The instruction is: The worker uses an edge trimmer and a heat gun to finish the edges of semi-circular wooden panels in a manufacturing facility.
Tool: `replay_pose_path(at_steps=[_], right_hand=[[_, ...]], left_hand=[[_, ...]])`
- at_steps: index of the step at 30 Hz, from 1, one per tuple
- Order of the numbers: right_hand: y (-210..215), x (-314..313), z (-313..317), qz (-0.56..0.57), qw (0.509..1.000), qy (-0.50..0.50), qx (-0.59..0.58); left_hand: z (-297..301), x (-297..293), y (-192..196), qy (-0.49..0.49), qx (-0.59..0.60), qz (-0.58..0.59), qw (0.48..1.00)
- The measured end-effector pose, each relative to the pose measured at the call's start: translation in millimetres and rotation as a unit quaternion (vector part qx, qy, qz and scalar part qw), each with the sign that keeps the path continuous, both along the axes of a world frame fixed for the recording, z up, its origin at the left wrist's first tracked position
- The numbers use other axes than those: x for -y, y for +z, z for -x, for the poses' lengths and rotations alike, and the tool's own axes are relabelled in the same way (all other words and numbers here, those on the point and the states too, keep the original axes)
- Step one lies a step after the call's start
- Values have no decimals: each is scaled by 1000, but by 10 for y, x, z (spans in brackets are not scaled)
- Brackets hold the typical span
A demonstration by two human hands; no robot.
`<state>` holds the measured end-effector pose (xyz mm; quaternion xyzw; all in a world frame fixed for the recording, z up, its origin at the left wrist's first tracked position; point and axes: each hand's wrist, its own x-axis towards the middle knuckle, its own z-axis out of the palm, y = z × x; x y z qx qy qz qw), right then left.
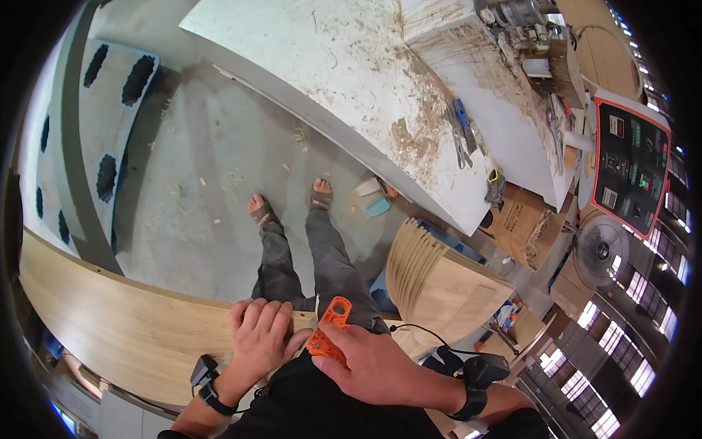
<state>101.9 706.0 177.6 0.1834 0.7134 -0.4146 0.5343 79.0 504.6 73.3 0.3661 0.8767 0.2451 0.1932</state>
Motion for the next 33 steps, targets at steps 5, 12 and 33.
replay_pose_path(at_steps=[5, 12, 33], right_hand=[[20, 18, -37, -13, 999, -29, -27], [-2, -29, -51, 1, 999, -41, -35], [-275, -184, -315, 55, 993, -96, -48]], left_hand=[[61, -3, 36, -6, 25, -6, 1000], [157, -63, 114, 10, 99, -6, 995], [23, -131, 69, 63, 107, -3, 992]])
